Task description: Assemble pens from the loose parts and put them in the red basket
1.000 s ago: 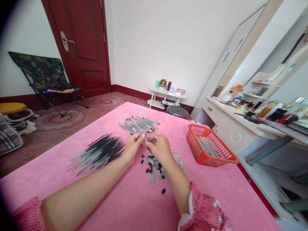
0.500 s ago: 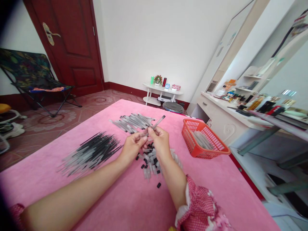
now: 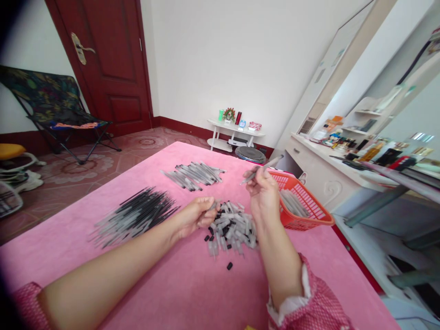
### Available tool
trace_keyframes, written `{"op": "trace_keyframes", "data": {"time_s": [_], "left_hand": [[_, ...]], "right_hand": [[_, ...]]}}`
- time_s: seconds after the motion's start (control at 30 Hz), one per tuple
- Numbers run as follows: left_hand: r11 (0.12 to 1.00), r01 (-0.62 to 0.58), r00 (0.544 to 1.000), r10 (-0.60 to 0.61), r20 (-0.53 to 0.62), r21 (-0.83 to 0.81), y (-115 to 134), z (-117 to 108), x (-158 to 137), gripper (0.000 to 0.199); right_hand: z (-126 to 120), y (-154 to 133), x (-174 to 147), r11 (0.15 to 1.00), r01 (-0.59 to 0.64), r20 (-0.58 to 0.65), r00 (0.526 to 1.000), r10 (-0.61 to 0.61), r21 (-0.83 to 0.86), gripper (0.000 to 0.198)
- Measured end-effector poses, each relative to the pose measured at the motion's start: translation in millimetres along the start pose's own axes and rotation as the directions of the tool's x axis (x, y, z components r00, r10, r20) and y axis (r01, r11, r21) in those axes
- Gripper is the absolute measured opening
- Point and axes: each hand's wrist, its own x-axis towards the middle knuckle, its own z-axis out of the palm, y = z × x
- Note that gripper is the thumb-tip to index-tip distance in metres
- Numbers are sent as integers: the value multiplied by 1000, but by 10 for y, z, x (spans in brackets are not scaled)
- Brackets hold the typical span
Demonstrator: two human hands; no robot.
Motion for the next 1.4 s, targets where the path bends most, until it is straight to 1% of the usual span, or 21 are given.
{"op": "trace_keyframes", "data": {"time_s": [0.03, 0.1, 0.17, 0.23, 0.3, 0.43, 0.5, 0.57, 0.63, 0.7, 0.77, 0.83, 0.9, 1.03, 1.1, 1.2, 1.27, 1.33, 1.4], "left_hand": [[997, -69, 995, 70, -68, 18, -12, -9, 17, 41], [971, -192, 960, 216, -176, 142, -32, -23, 45, 42], [923, -233, 933, 301, -197, 307, -48, -36, 55, 43], [880, -214, 934, 311, -174, 425, -61, -49, 49, 43], [851, -193, 942, 300, -149, 489, -77, -62, 45, 44], [811, -200, 945, 308, -111, 549, -109, -93, 62, 42], [799, -220, 938, 331, -104, 559, -108, -114, 73, 39], [793, -263, 905, 400, -143, 550, -87, -145, 79, 34], [785, -322, 845, 490, -213, 529, -49, -186, 82, 34], [773, -370, 787, 556, -269, 515, -6, -234, 85, 39], [756, -393, 758, 588, -280, 523, 33, -280, 88, 40], [736, -389, 746, 605, -280, 555, 66, -312, 90, 37], [705, -383, 737, 623, -263, 597, 91, -327, 85, 32], [626, -389, 705, 675, -219, 676, 120, -330, 63, 24], [611, -364, 694, 681, -233, 703, 120, -334, 58, 21], [622, -305, 694, 664, -279, 721, 109, -352, 62, 18], [612, -244, 705, 645, -296, 753, 101, -364, 65, 16], [563, -170, 714, 636, -293, 809, 94, -373, 60, 19], [478, -98, 713, 646, -273, 873, 92, -376, 43, 28]], "right_hand": [[-10, -44, -4, 999, -19, 40, 999, 20, -28, 25], [7, -79, -38, 993, -78, 119, 989, 89, -91, 23], [50, -55, -79, 982, -120, 165, 976, 143, -143, 23], [88, 1, -107, 973, -144, 180, 968, 176, -178, 23], [107, 57, -120, 965, -163, 190, 961, 202, -203, 25], [114, 108, -137, 950, -173, 226, 946, 234, -258, 29], [112, 108, -147, 934, -171, 248, 935, 254, -313, 32], [97, 110, -151, 905, -158, 286, 915, 284, -394, 31], [62, 126, -143, 852, -120, 348, 877, 332, -509, 25], [11, 163, -124, 778, -43, 417, 825, 382, -627, 19], [-43, 213, -101, 704, 68, 473, 785, 399, -707, 18], [-84, 260, -81, 635, 177, 512, 764, 394, -752, 19], [-107, 291, -70, 567, 249, 526, 752, 398, -785, 20], [-108, 289, -70, 472, 294, 507, 750, 425, -831, 22], [-101, 272, -74, 432, 307, 492, 758, 428, -848, 22], [-88, 243, -83, 353, 325, 460, 778, 428, -877, 20], [-75, 222, -95, 297, 345, 446, 791, 419, -891, 20], [-57, 199, -110, 241, 371, 440, 798, 412, -897, 21], [-38, 178, -125, 183, 388, 429, 804, 411, -903, 23]]}}
